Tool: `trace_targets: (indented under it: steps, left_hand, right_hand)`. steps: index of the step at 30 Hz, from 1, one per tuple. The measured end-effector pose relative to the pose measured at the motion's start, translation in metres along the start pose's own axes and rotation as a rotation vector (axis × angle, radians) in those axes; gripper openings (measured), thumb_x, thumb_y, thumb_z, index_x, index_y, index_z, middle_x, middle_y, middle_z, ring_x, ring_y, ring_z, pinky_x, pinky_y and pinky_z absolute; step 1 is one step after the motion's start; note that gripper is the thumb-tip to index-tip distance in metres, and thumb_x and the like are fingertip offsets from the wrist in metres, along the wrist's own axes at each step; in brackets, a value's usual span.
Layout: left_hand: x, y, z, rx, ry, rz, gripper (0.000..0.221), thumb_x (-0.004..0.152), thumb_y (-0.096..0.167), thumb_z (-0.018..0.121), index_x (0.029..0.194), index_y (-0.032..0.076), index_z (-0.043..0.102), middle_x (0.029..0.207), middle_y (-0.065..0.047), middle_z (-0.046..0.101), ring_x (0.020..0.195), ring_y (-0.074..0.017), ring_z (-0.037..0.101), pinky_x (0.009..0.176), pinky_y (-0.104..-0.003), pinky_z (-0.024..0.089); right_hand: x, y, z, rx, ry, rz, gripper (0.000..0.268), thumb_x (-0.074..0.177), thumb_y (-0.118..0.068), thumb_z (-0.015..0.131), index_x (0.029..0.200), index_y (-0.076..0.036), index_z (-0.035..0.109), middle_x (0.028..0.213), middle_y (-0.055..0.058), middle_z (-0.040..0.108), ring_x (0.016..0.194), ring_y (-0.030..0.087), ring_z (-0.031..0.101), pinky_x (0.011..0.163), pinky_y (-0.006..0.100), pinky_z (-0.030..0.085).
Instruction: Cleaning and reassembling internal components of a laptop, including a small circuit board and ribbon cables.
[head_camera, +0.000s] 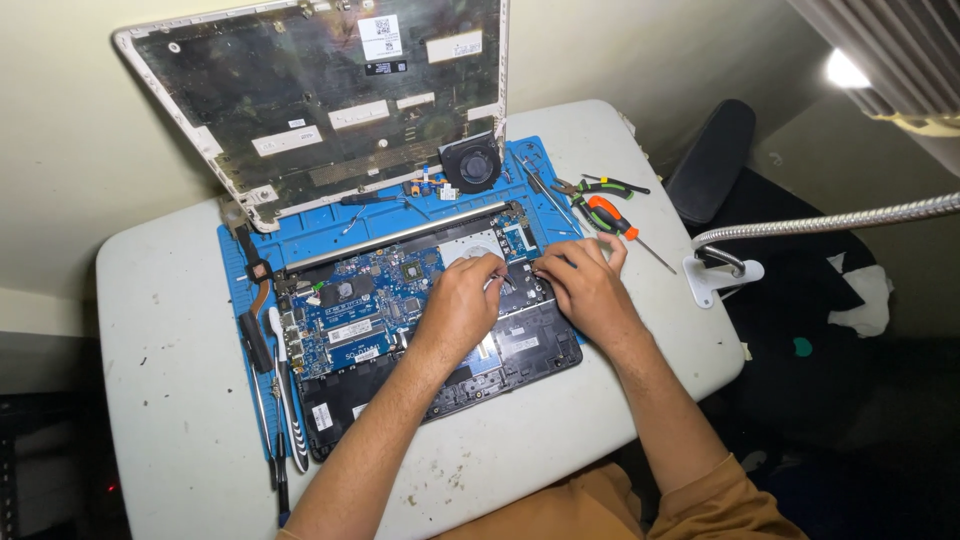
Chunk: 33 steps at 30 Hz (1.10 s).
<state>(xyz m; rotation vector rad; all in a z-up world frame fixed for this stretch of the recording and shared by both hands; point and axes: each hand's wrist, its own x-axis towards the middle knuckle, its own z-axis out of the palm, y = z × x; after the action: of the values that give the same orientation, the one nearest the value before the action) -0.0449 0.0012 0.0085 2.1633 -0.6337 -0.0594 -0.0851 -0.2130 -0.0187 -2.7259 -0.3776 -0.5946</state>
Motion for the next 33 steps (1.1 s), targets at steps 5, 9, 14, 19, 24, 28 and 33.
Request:
trace_targets:
  steps: [5,9,14,19,24,28,33]
  left_hand:
    - [0.002,-0.002,0.003,0.007,0.002,0.000,0.013,0.090,0.000,0.069,0.101,0.005,0.073,0.088,-0.016,0.075,0.088,-0.0326,0.074,0.074,-0.038,0.062]
    - [0.002,0.000,0.001,0.003,0.002,0.005,0.013,0.090,0.000,0.068,0.101,0.005,0.072,0.088,-0.017,0.075,0.088,-0.0338,0.074,0.075,-0.040,0.062]
    - [0.007,0.001,0.002,0.019,-0.002,0.026,0.015,0.091,0.003,0.069,0.105,0.006,0.072,0.090,-0.016,0.075,0.089,-0.0337,0.074,0.075,-0.040,0.062]
    - [0.009,0.016,-0.003,0.024,-0.024,0.018,0.019,0.092,0.002,0.067,0.110,0.005,0.070,0.094,-0.018,0.075,0.091,-0.0356,0.074,0.077,-0.043,0.062]
    - [0.008,0.010,0.009,0.032,0.026,0.010,0.024,0.090,0.002,0.071,0.113,0.004,0.065,0.098,-0.021,0.077,0.093,-0.0363,0.075,0.079,-0.043,0.062]
    - [0.008,-0.002,0.026,0.030,0.074,0.023,0.020,0.093,0.003,0.070,0.112,0.004,0.070,0.097,-0.018,0.077,0.091,-0.0323,0.075,0.077,-0.038,0.062]
    - [0.009,-0.007,0.034,0.052,0.108,0.097,0.014,0.096,0.007,0.067,0.108,0.005,0.074,0.096,-0.013,0.074,0.092,-0.0289,0.073,0.078,-0.035,0.061]
  right_hand:
    - [0.002,-0.011,-0.012,-0.026,-0.014,-0.027,0.004,0.097,-0.017,0.072,0.099,-0.019,0.074,0.099,-0.004,0.072,0.102,0.015,0.063,0.114,0.055,0.021]
    - [0.001,-0.014,-0.016,-0.076,-0.032,-0.062,0.005,0.096,-0.017,0.073,0.099,-0.019,0.074,0.098,-0.002,0.072,0.102,0.015,0.063,0.113,0.058,0.020]
    - [-0.004,-0.019,-0.029,-0.089,-0.084,-0.069,0.009,0.095,-0.015,0.072,0.102,-0.018,0.074,0.104,-0.001,0.073,0.104,0.015,0.064,0.114,0.058,0.019]
    - [-0.010,-0.023,-0.037,-0.058,-0.125,-0.061,0.014,0.098,-0.019,0.068,0.110,-0.017,0.074,0.113,0.001,0.073,0.109,0.017,0.063,0.115,0.058,0.018]
    - [-0.013,-0.026,-0.038,0.028,-0.137,-0.039,0.016,0.097,-0.023,0.068,0.112,-0.019,0.075,0.111,-0.001,0.075,0.103,0.015,0.064,0.114,0.057,0.016]
    - [-0.011,-0.020,-0.035,0.067,-0.141,0.000,0.016,0.098,-0.024,0.068,0.111,-0.019,0.075,0.109,-0.001,0.077,0.103,0.016,0.064,0.115,0.057,0.016]
    - [0.003,-0.013,-0.035,0.117,-0.090,-0.007,0.010,0.097,-0.030,0.071,0.099,-0.021,0.076,0.100,-0.004,0.077,0.097,0.016,0.065,0.114,0.054,0.019]
